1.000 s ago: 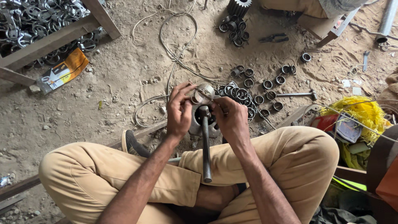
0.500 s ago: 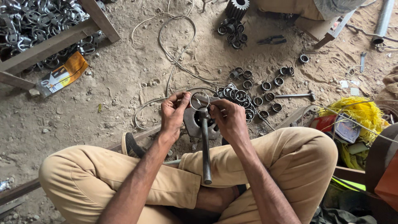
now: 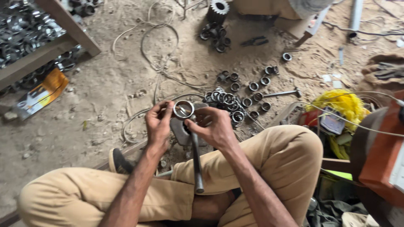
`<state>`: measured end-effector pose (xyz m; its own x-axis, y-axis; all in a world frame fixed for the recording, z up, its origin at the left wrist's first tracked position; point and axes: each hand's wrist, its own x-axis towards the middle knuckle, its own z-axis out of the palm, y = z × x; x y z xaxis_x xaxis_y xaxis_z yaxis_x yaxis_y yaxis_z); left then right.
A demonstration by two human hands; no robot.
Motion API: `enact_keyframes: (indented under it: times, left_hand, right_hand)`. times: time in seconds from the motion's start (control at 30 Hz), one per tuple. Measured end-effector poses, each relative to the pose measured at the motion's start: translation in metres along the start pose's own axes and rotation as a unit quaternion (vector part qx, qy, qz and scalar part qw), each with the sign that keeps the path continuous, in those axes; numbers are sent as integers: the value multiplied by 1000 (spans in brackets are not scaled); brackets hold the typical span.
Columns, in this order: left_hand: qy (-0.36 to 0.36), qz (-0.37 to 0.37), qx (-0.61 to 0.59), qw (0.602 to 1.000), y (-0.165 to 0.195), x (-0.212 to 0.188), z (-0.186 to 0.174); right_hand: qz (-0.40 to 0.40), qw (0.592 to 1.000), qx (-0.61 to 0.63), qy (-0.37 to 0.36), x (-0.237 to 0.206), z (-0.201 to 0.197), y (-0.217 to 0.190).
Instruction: The person sits on the ground and uses a hammer to strike a metal ring placed on a metal block. They repeatedly pick up rings, position them, and hit them with the hammer to shape or secure them.
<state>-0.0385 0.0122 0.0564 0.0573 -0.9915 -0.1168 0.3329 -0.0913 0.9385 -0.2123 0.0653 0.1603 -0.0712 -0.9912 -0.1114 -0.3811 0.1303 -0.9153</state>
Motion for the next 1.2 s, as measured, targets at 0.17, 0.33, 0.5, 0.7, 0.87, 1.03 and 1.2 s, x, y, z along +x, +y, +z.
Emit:
enact_keyframes:
  times: [0.17,0.33,0.5,0.7,0.87,1.03,1.2]
  left_hand:
    - [-4,6,58,998,2,-2,-7]
    - [-7,15,63,998,2,-2,-12]
    - [-32,0,28,999,10,-5,-13]
    - [-105,-73,-28,991,27,-7,-9]
    - [-137,22,209,968,37,-1,-12]
    - [-161,125,322,925,34,6,-23]
    - [-152,109,306,933,28,6,-24]
  right_hand:
    - [-29,999,-20,19,-2,2,0]
    - [-74,995,-45,47,-3,6,1]
    - [-83,993,-34,81,-7,3,-2]
    - [-85,991,-32,102,1,-4,3]
    - [-23,998,23,48,6,-2,10]
    - [3,999,-28,23,4,-4,11]
    - [-21,999,-21,20,2,-6,10]
